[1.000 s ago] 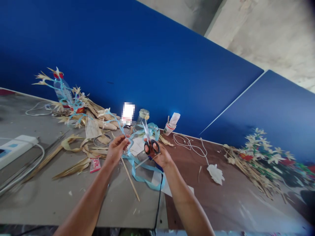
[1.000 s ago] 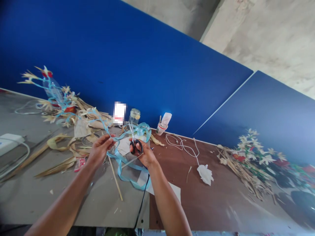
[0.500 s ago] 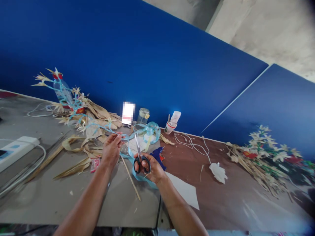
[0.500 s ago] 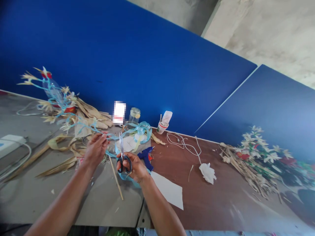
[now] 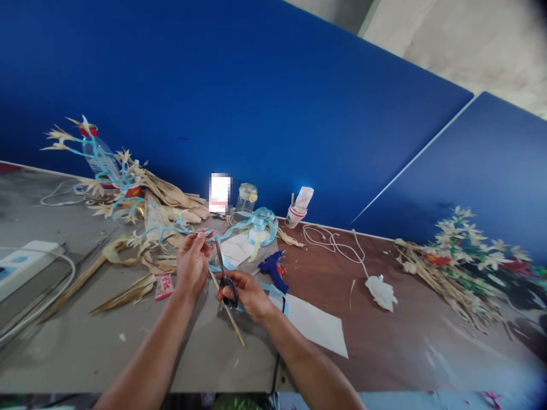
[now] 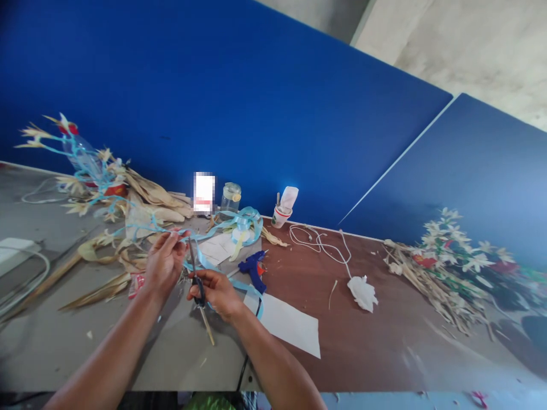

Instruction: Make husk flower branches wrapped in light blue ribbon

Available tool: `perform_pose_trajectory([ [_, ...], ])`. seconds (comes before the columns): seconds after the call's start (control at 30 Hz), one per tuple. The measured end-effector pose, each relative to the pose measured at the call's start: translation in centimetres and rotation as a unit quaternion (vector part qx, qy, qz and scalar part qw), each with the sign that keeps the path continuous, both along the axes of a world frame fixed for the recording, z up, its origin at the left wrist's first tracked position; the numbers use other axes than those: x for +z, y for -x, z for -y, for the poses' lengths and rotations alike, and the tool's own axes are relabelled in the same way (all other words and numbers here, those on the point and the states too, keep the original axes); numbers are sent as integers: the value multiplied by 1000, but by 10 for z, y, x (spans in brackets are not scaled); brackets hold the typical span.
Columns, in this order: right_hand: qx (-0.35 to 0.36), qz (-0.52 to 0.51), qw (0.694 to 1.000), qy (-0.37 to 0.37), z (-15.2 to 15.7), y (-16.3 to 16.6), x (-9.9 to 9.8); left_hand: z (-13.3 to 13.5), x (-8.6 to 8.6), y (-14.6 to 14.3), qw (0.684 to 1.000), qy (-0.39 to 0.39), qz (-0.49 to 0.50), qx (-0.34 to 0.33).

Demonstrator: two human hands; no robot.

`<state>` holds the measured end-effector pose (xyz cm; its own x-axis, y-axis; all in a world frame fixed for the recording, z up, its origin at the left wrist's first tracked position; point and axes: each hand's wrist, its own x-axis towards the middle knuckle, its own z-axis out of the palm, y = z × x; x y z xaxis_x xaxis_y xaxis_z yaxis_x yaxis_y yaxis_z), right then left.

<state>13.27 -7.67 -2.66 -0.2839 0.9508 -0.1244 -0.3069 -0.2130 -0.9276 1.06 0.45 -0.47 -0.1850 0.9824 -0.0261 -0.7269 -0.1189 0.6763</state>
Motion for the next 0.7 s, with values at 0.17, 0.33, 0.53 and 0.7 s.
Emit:
perform_pose_trajectory([
  [0.17, -26, 12, 1000, -4, -2, 4, 1, 0, 1, 0, 999, 25, 17, -18],
  [0.33, -53, 18, 998, -13, -6, 7, -4, 3, 1, -3, 1000, 12, 5, -23],
  [0.53, -90, 35, 994, -43, -9, 9, -10, 5, 0, -9, 999, 13, 12, -31],
  [0.7, -91, 24, 995, -38, -7, 8, -7, 4, -1, -12, 1000, 4, -5, -21],
])
